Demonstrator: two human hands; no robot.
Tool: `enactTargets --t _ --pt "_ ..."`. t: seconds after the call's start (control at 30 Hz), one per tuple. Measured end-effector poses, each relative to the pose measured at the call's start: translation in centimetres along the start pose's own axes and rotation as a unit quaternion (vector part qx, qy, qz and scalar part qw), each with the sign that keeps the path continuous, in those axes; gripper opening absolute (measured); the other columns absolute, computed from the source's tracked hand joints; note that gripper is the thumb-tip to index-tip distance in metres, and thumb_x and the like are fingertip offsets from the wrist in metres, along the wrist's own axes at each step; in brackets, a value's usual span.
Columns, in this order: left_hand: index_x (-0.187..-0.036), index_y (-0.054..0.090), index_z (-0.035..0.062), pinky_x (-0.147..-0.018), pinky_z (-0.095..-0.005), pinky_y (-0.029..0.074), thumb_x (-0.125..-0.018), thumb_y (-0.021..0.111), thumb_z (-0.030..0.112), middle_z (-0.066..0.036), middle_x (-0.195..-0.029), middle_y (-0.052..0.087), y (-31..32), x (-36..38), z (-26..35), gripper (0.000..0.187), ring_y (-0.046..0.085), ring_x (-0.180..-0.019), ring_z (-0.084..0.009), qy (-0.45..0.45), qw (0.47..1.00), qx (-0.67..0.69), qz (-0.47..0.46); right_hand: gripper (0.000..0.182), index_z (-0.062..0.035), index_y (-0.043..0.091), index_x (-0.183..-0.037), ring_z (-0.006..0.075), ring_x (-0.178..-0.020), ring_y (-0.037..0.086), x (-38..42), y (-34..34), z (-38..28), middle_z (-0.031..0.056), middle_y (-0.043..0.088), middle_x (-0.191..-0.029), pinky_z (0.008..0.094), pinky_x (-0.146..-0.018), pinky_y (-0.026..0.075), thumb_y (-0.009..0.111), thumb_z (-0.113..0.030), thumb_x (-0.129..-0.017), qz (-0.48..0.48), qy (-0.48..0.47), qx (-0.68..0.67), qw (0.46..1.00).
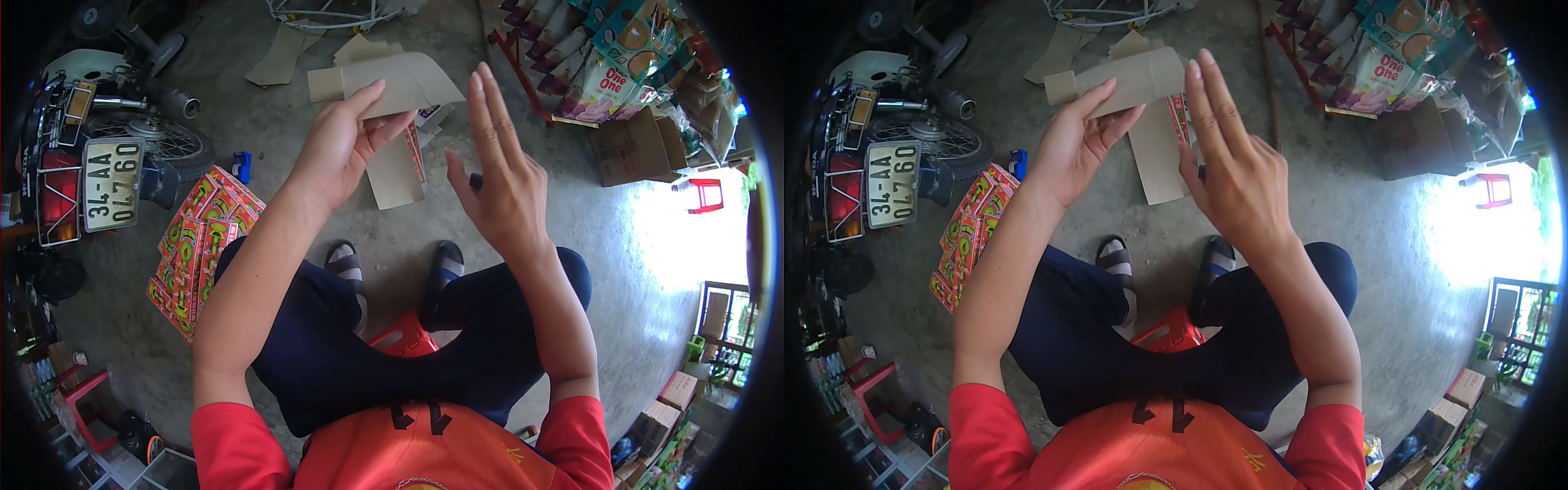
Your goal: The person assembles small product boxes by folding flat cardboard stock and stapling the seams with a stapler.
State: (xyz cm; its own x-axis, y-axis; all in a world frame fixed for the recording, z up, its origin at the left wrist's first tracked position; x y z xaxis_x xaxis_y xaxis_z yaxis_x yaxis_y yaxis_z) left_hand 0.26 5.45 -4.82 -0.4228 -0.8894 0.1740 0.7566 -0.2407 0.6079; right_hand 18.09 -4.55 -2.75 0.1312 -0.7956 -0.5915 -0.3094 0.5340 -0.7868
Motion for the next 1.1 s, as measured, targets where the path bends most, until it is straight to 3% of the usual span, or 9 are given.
enactTargets --t 0.1,0.23,0.33,0.43,0.57,0.67,0.87,0.97,1.1 --pt "-0.130 0.057 -0.0106 -0.105 -0.0337 0.061 -0.106 0.059 0.016 -0.019 -0.125 0.068 0.2 0.1 0.5 0.035 0.071 -0.114 -0.0250 0.027 0.999 0.013 0.024 0.092 -0.0109 0.036 -0.164 0.0305 -0.104 0.075 0.3 0.6 -0.8 0.0140 0.042 -0.166 0.0356 -0.081 0.062 0.077 -0.010 -0.083 -0.037 -0.021 -0.014 0.999" --pt "-0.130 0.058 -0.0105 -0.106 -0.0342 0.060 -0.106 0.058 0.015 -0.019 -0.126 0.068 0.4 0.4 0.6 0.034 0.070 -0.115 -0.0251 0.034 0.999 0.006 0.006 0.090 -0.0111 0.037 -0.164 0.0274 -0.093 0.075 0.5 1.3 -1.6 0.0129 0.038 -0.168 0.0345 -0.078 0.061 0.076 -0.009 -0.083 -0.063 -0.006 -0.006 0.998" --pt "-0.131 0.058 -0.0091 -0.106 -0.0359 0.059 -0.106 0.057 0.015 -0.017 -0.127 0.068 0.8 0.6 0.5 0.034 0.069 -0.117 -0.0247 0.026 0.999 -0.022 -0.018 0.090 -0.0110 0.036 -0.164 0.0304 -0.098 0.075 0.3 1.1 -1.4 0.0133 0.036 -0.169 0.0358 -0.080 0.061 0.074 -0.007 -0.083 -0.064 0.012 -0.004 0.998" --pt "-0.133 0.060 -0.0068 -0.106 -0.0376 0.058 -0.106 0.057 0.017 -0.015 -0.128 0.068 1.5 1.3 0.2 0.036 0.069 -0.118 -0.0240 0.007 0.998 -0.053 -0.046 0.089 -0.0109 0.039 -0.163 0.0231 -0.085 0.074 0.0 1.3 -0.7 0.0106 0.040 -0.167 0.0335 -0.072 0.060 0.073 -0.005 -0.081 -0.002 0.002 0.011 1.000" --pt "-0.132 0.063 -0.0010 -0.104 -0.0374 0.060 -0.104 0.063 0.019 -0.010 -0.126 0.070 1.6 1.3 -0.7 0.034 0.071 -0.115 -0.0209 -0.028 0.994 -0.063 -0.084 0.091 -0.0123 0.037 -0.164 0.0260 -0.086 0.075 -0.1 1.0 -0.1 0.0095 0.046 -0.164 0.0344 -0.071 0.061 0.073 -0.004 -0.081 -0.009 0.026 0.001 1.000" --pt "-0.133 0.063 -0.0010 -0.105 -0.0393 0.058 -0.104 0.064 0.019 -0.010 -0.127 0.070 1.7 1.3 -1.0 0.036 0.070 -0.115 -0.0207 -0.013 0.993 -0.083 -0.080 0.089 -0.0133 0.036 -0.164 0.0377 -0.112 0.071 0.0 0.7 -0.2 0.0136 0.041 -0.166 0.0411 -0.088 0.062 0.073 -0.005 -0.083 -0.053 0.071 -0.032 0.996" --pt "-0.133 0.064 0.0015 -0.106 -0.0398 0.055 -0.104 0.065 0.022 -0.009 -0.129 0.070 1.7 1.5 -1.3 0.036 0.068 -0.119 -0.0186 -0.003 0.994 -0.094 -0.061 0.083 -0.0171 0.042 -0.160 0.0360 -0.120 0.069 -0.1 0.1 0.2 0.0101 0.049 -0.160 0.0437 -0.091 0.061 0.072 -0.006 -0.084 -0.076 0.088 -0.046 0.992" --pt "-0.134 0.063 0.0021 -0.106 -0.0392 0.054 -0.105 0.065 0.026 -0.009 -0.130 0.069 1.8 1.3 -1.2 0.038 0.067 -0.120 -0.0178 -0.013 0.994 -0.070 -0.079 0.083 -0.0133 0.044 -0.157 0.0297 -0.097 0.076 -0.1 0.2 0.1 0.0102 0.051 -0.158 0.0377 -0.078 0.062 0.075 -0.008 -0.080 -0.019 0.067 -0.038 0.997" --pt "-0.136 0.062 0.0024 -0.107 -0.0400 0.053 -0.106 0.063 0.028 -0.007 -0.130 0.069 2.1 1.3 -1.1 0.040 0.067 -0.121 -0.0178 0.003 0.993 -0.077 -0.085 0.073 -0.0150 0.059 -0.147 0.0250 -0.096 0.076 -0.5 -0.1 0.7 0.0110 0.055 -0.155 0.0350 -0.076 0.062 0.078 -0.007 -0.077 0.094 -0.015 -0.049 0.994"
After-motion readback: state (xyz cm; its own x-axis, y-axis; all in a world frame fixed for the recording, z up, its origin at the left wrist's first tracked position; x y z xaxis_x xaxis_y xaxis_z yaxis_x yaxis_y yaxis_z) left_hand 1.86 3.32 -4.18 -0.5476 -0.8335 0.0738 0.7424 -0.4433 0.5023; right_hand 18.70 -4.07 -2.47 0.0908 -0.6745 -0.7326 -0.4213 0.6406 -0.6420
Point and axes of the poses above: each hand's wrist, its own x-axis away from the middle knuckle, its own y-axis out of the palm, z = x × y, the point moved 2 cm from there along -x, towards the middle knuckle
